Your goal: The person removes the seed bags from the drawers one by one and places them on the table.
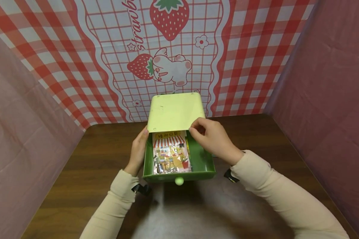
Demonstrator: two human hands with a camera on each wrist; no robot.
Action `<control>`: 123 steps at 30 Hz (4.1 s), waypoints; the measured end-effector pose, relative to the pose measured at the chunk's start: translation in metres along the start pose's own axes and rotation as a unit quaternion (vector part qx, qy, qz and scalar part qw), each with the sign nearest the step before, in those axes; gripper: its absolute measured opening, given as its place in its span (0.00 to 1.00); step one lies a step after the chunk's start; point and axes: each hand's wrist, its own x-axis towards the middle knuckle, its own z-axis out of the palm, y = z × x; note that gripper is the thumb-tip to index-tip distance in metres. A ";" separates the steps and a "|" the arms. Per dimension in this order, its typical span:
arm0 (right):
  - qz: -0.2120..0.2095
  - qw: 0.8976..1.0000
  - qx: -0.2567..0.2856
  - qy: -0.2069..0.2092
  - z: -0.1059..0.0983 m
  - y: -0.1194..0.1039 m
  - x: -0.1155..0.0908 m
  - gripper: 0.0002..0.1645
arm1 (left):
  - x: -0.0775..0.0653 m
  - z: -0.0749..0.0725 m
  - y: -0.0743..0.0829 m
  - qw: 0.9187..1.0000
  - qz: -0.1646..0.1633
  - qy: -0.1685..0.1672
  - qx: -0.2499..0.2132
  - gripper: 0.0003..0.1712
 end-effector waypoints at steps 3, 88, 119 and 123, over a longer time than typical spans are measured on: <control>-0.039 0.999 -0.011 -0.023 0.007 -0.007 -0.005 0.04 | 0.000 0.001 0.000 1.000 0.000 0.000 -0.005 0.30; 0.155 0.948 0.208 -0.182 0.040 0.003 0.000 0.36 | -0.013 0.000 0.034 1.000 -0.014 -0.019 0.003 0.29; 0.194 0.924 0.230 -0.237 0.049 0.004 0.001 0.10 | -0.014 0.000 0.036 1.000 -0.011 -0.017 0.003 0.28; 0.189 0.930 0.219 -0.226 0.049 0.004 0.001 0.13 | -0.013 0.001 0.036 1.000 -0.014 -0.016 -0.001 0.28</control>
